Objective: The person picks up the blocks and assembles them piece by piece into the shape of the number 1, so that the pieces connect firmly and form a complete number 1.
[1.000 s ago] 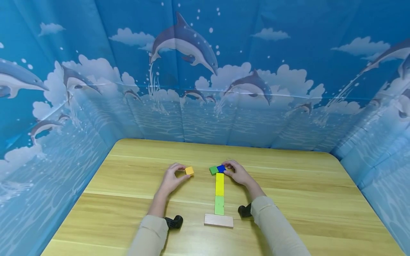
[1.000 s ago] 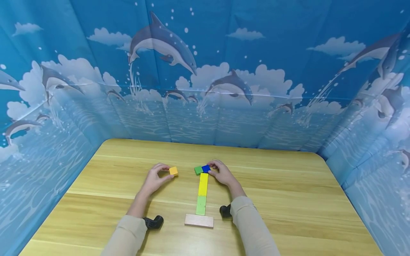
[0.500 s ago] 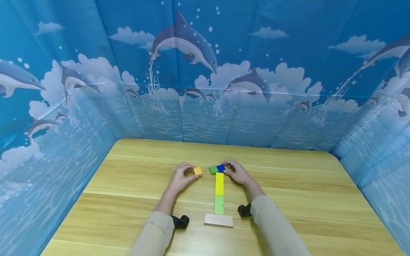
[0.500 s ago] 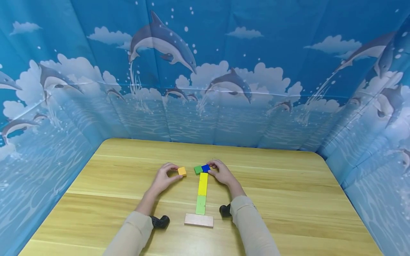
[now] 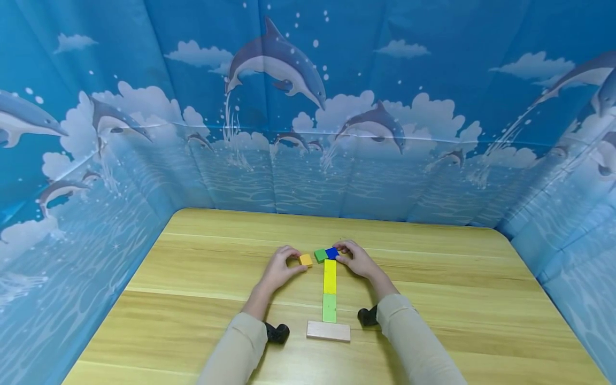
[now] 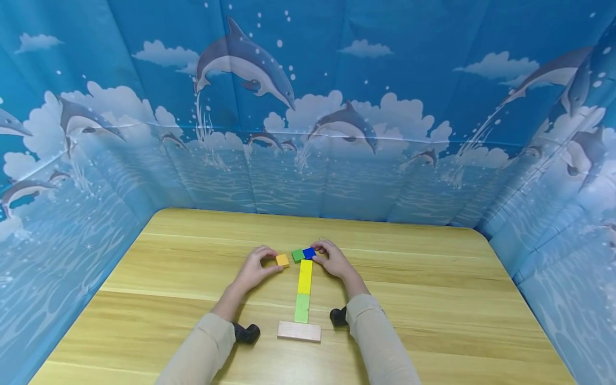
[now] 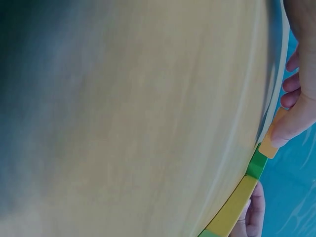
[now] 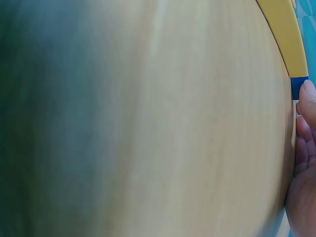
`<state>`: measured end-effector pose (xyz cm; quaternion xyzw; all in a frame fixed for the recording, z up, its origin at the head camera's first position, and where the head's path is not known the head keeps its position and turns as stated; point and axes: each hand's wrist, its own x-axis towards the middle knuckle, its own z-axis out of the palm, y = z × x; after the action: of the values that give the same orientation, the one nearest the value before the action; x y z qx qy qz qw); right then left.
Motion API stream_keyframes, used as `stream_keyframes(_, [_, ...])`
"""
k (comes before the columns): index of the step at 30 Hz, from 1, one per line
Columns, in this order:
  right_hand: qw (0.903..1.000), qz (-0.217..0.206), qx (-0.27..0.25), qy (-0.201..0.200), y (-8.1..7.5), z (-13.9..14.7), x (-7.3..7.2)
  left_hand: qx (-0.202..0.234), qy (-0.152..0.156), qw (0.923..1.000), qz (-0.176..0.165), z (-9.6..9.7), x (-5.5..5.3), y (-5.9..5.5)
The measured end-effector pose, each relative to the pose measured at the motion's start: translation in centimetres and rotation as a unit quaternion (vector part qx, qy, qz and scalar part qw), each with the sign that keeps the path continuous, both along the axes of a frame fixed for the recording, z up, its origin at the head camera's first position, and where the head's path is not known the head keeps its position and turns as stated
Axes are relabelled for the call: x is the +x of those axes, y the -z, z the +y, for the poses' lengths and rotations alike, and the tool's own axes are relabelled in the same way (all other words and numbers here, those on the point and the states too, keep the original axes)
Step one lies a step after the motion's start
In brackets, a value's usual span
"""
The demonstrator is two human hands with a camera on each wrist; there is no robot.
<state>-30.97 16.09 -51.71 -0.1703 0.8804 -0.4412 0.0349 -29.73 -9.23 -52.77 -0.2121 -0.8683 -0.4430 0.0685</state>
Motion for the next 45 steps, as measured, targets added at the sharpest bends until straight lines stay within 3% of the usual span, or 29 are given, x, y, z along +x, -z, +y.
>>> stream_keyframes(12, [1.0000, 0.001, 0.000, 0.001, 0.0, -0.1, 0.2, -0.027, 0.002, 0.9996, -0.010, 1.0, 0.1, -0.2])
stream_keyframes(21, [1.0000, 0.000, 0.002, 0.002, 0.0, -0.1, 0.5, -0.052, -0.002, 0.9986, 0.005, 1.2, 0.4, -0.2])
stream_keyframes(45, [1.0000, 0.007, 0.002, 0.003, -0.1, -0.2, 1.0, -0.064, -0.007, 0.9979, 0.009, 1.5, 0.8, -0.1])
